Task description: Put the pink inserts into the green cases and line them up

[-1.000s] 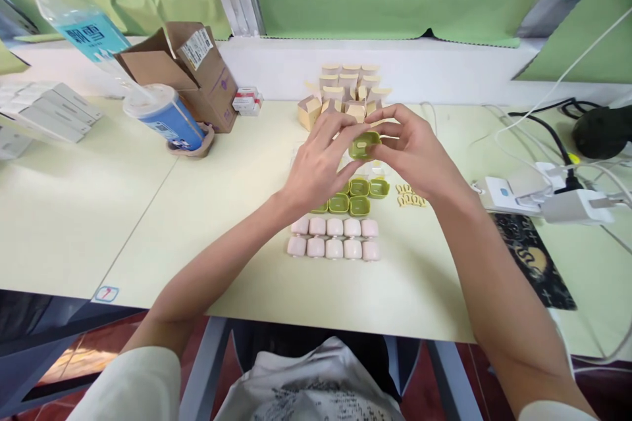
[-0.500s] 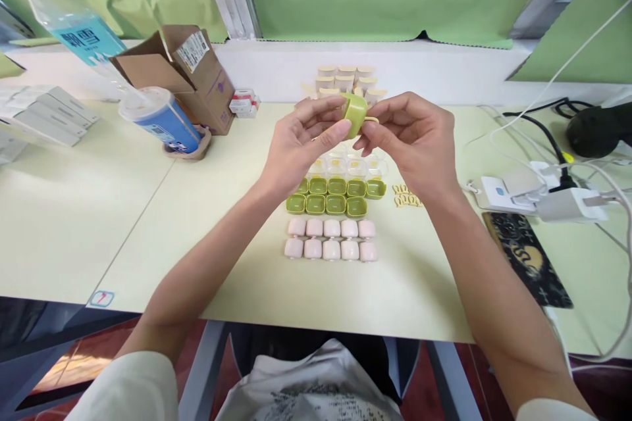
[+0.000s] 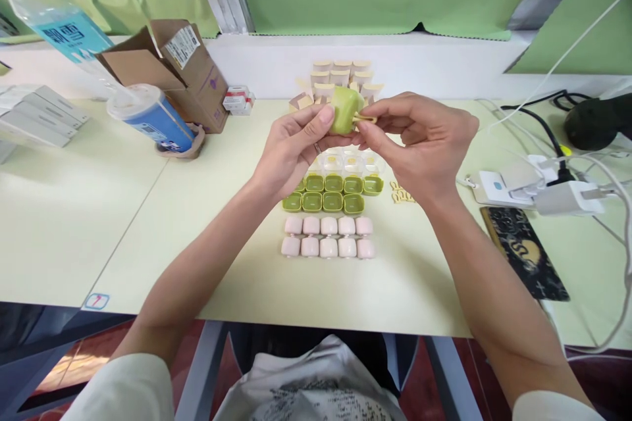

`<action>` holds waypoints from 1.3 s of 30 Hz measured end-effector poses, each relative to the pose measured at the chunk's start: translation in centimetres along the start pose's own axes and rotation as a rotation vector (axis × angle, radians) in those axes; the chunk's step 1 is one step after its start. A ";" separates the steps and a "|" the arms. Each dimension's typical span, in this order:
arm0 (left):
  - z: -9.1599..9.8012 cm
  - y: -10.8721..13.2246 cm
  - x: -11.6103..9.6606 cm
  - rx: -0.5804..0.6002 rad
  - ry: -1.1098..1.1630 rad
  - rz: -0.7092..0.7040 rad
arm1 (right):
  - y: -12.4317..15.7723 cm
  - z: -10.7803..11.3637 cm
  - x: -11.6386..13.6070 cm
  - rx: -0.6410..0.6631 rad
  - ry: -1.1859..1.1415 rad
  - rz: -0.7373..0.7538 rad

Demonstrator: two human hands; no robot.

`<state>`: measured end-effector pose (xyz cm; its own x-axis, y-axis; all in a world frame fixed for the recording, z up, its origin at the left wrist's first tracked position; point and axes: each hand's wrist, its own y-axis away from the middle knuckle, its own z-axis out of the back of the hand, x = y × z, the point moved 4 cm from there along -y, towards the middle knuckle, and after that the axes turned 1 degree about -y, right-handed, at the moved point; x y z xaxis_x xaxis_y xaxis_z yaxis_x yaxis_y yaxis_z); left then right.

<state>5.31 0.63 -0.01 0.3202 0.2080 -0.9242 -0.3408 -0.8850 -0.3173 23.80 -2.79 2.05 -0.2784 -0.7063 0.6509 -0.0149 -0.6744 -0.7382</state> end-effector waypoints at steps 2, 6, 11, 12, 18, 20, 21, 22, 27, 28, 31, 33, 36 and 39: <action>0.0 0.1 0.2 -0.024 -0.004 0.025 | 0.1 0.0 0.1 -0.013 0.028 0.022; 0.0 0.1 0.2 -0.005 -0.011 0.018 | 0.3 0.0 0.2 -0.025 0.079 0.044; 0.2 0.1 0.1 0.011 -0.050 0.010 | 0.3 -0.1 0.7 -0.006 0.131 0.061; 0.2 0.1 0.1 0.011 -0.056 0.009 | 0.3 -0.2 0.8 0.004 0.120 0.054; 0.1 0.1 0.0 -0.003 -0.010 -0.026 | -0.3 -0.3 1.0 0.010 -0.018 0.029; 0.1 0.1 -0.3 -0.011 0.011 -0.052 | -0.4 -0.2 0.7 0.003 -0.005 0.013; 0.1 0.1 -0.4 -0.017 0.014 -0.056 | -0.4 -0.2 0.6 0.006 0.003 0.001; 0.1 0.1 -0.5 -0.018 0.013 -0.051 | -0.3 -0.2 0.5 0.002 0.002 -0.005; -0.1 0.2 -0.4 -0.019 0.016 -0.027 | 0.0 -0.2 0.4 -0.030 -0.032 0.023; -0.1 0.2 -0.3 -0.019 0.019 -0.026 | 0.0 -0.2 0.5 -0.034 -0.037 0.032; -0.2 0.3 -0.1 -0.037 0.011 0.000 | 0.1 -0.3 0.7 -0.030 0.009 0.015; -0.1 0.3 0.0 -0.065 -0.009 0.019 | 0.1 -0.2 0.6 -0.023 0.066 -0.021; -0.1 0.3 0.0 -0.039 -0.003 0.008 | 0.1 -0.1 0.2 0.005 0.089 -0.061; -0.1 0.2 -0.1 -0.005 -0.027 0.002 | -0.2 0.3 -0.2 0.056 0.059 -0.054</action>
<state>5.26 0.37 0.00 0.2957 0.2171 -0.9303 -0.3370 -0.8875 -0.3143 24.09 -2.62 2.11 -0.3348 -0.6558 0.6767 0.0220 -0.7234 -0.6901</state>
